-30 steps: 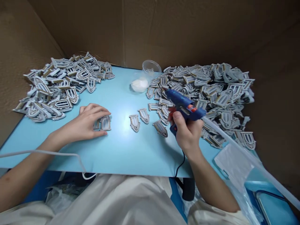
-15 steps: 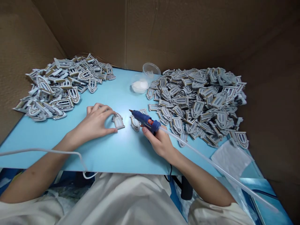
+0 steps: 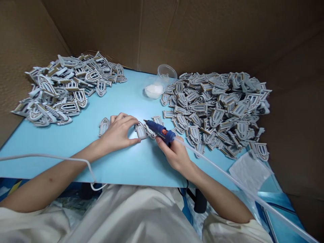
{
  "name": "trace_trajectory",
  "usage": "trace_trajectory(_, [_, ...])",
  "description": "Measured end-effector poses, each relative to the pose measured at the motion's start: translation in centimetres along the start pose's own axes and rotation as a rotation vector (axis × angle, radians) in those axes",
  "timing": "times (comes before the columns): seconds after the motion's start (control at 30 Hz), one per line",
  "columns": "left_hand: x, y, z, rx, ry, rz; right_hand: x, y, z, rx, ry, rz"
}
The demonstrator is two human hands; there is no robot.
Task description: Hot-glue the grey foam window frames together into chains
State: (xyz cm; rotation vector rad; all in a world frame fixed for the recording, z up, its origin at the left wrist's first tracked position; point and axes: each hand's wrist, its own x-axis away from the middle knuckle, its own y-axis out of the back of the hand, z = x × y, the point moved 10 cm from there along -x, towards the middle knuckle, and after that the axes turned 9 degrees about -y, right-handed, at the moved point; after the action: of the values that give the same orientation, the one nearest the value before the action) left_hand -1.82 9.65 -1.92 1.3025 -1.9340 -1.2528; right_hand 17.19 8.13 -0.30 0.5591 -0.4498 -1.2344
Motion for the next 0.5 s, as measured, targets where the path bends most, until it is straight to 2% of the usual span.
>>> trace_trajectory(0.13, [-0.4, -0.3, -0.5, 0.031, -0.006, -0.007, 0.1, 0.4, -0.4, 0.032, -0.001, 0.006])
trace_trajectory(0.3, [-0.4, -0.3, -0.1, 0.061, 0.012, -0.043, 0.7, -0.2, -0.2, 0.053, 0.057, 0.053])
trace_trajectory(0.5, [-0.5, -0.9, -0.1, 0.044, -0.006, -0.023, 0.8, -1.0, -0.2, 0.068, 0.09, 0.061])
